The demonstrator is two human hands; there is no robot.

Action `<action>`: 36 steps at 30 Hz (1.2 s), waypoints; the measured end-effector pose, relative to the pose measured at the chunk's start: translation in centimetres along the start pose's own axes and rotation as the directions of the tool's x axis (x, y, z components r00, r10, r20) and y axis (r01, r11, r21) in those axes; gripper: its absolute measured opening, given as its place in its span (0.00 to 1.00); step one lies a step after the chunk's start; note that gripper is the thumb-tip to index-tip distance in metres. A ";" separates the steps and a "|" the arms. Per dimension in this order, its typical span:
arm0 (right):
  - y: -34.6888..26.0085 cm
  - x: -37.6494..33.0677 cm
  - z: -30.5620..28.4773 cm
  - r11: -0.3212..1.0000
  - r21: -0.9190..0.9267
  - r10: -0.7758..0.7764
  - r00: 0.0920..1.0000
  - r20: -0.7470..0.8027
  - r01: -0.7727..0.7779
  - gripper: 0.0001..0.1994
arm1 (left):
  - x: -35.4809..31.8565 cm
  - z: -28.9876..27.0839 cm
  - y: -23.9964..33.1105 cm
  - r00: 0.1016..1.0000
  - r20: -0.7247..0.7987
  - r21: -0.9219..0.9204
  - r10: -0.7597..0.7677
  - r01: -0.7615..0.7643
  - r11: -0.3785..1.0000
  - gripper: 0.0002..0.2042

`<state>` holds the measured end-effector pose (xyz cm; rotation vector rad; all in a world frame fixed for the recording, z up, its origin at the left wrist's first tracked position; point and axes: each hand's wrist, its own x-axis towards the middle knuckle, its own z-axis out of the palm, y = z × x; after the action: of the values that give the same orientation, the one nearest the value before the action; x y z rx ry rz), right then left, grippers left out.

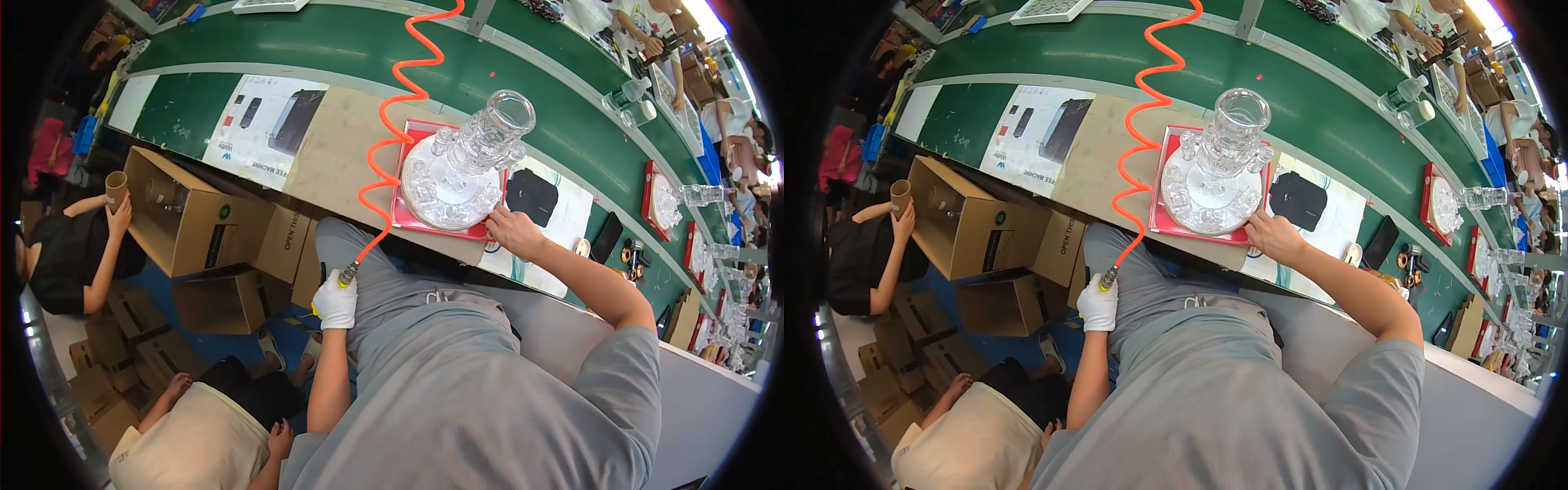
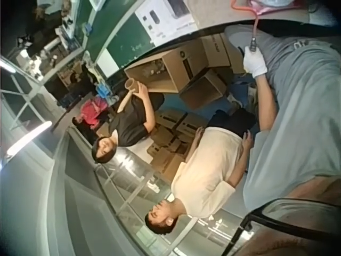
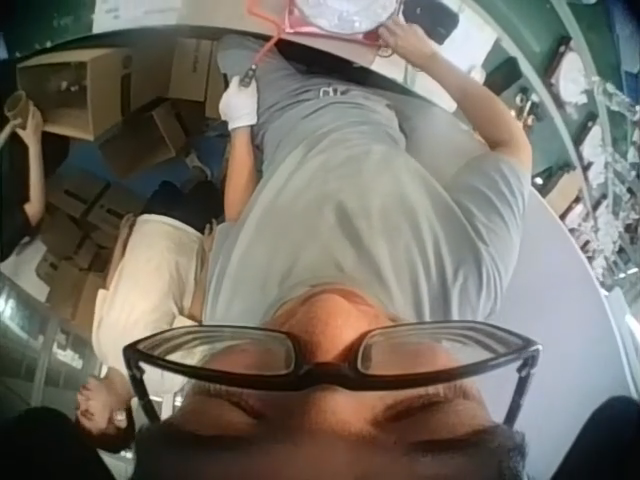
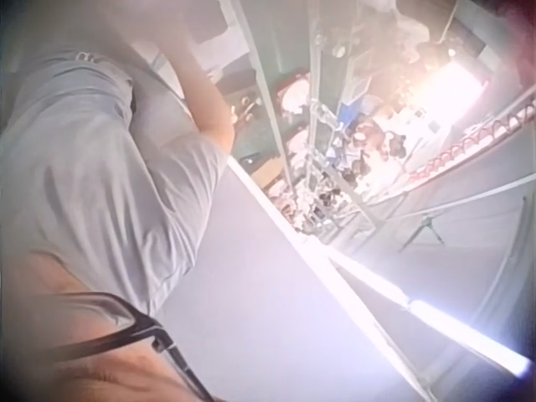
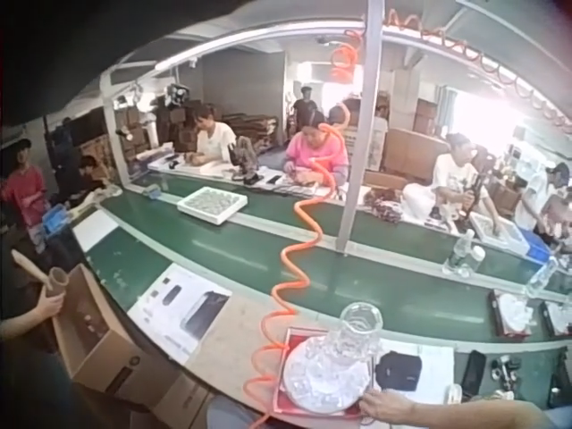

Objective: Cleaning and dusting glass lamp fixtures using an air blower gun on an assembly line.

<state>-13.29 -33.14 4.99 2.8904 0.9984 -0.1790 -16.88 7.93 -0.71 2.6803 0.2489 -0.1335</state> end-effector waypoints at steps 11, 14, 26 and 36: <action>3.2 0.4 -0.6 0.886 0.412 0.135 0.969 0.205 -0.211 0.07 | 0.1 -0.2 0.3 1.000 -0.002 -0.009 -0.009 0.009 1.000 0.09; 3.9 0.8 -1.1 0.851 0.456 0.138 0.948 0.286 -0.262 0.08 | 0.1 -0.3 0.4 1.000 -0.010 -0.006 -0.007 0.007 1.000 0.09; 2.5 0.9 -0.5 0.586 0.654 0.345 0.878 0.333 -0.478 0.07 | 0.2 0.0 0.5 1.000 -0.002 0.019 -0.001 0.001 1.000 0.09; 3.4 0.7 0.0 0.027 0.817 0.341 0.773 0.534 -0.576 0.08 | 0.1 -0.3 1.0 1.000 0.008 0.028 -0.013 0.013 1.000 0.09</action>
<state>-10.68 -35.38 5.01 3.8630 -0.5496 -1.5571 -16.56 7.18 -0.06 2.7056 0.2639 -0.1528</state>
